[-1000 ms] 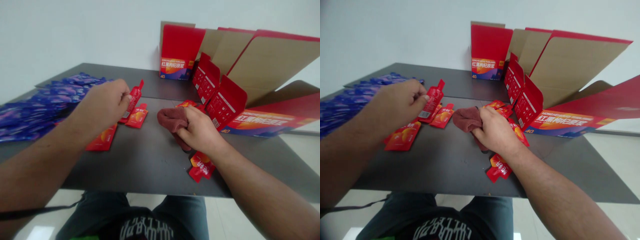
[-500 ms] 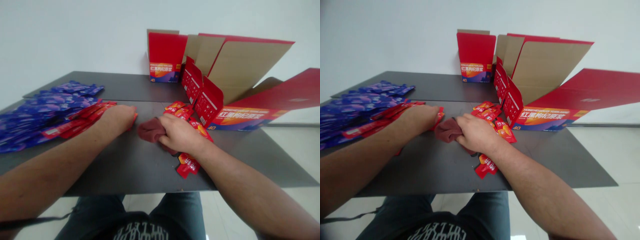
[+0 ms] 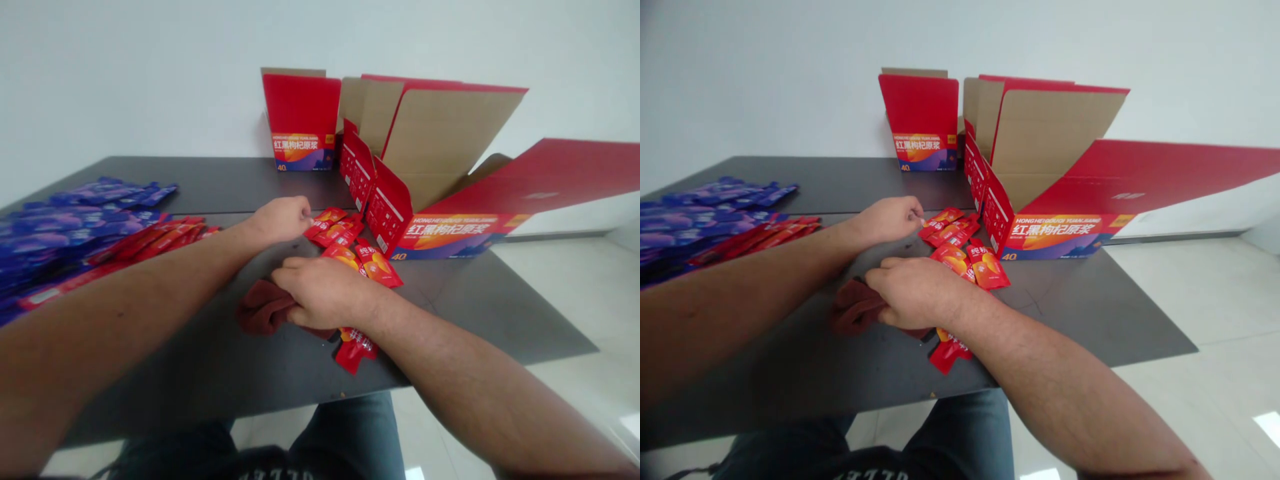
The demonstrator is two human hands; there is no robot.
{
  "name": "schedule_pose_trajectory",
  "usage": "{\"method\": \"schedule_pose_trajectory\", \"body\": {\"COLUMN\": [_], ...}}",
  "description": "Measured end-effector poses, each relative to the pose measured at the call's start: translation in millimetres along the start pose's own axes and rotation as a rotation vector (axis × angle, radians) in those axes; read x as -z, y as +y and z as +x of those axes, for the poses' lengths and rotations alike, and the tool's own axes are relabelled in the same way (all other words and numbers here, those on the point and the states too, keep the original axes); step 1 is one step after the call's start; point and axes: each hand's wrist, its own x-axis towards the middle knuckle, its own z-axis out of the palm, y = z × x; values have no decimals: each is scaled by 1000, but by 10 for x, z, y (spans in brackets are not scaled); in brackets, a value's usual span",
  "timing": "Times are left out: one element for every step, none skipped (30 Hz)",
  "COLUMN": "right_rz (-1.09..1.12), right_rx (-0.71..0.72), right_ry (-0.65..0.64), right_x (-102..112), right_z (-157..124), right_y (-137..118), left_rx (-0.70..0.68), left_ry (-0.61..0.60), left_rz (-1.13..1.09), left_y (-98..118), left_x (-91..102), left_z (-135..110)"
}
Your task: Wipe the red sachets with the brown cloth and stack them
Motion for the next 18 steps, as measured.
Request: {"method": "schedule_pose_trajectory", "body": {"right_rz": [3,6,11,17,22,25,29,32,34,36,38,38,34,30,25,21,21,22], "right_rx": [8,17,26,30,29,24,17,11,7,5,4,2,-3,-10,-15,-17,-16,-12], "right_ry": [4,7,10,10,7,-2,-11,-19,-23,-24,-24,-29,-41,-55,-65,-68,-65,-58], "right_x": [-9,-18,-25,-30,-31,-29,-24,-18,-10,-2,5,13,20,26,31,35,36,35], "right_z": [3,5,6,7,9,10,12,13,15,15,16,16,17,18,19,20,21,21], "right_y": [5,9,12,13,11,7,0,-7,-15,-23,-29,-35,-39,-43,-45,-46,-47,-46], "left_rx": [0,1,1,3,3,1,-4,-14,-28,-45,-64,-84,-103,-120,-134,-146,-155,-160], "left_ry": [-15,-32,-51,-67,-80,-91,-99,-105,-110,-115,-120,-127,-135,-142,-146,-148,-144,-136], "left_rz": [5,15,31,51,76,102,130,159,187,216,242,267,290,310,329,346,362,375], "left_y": [23,42,57,67,72,72,69,64,58,55,53,56,61,70,81,92,103,112], "left_x": [-45,-89,-130,-166,-195,-216,-229,-235,-235,-230,-224,-218,-212,-208,-204,-200,-195,-188], "left_z": [75,139,190,230,259,278,289,291,287,277,263,246,227,208,189,170,150,130]}}
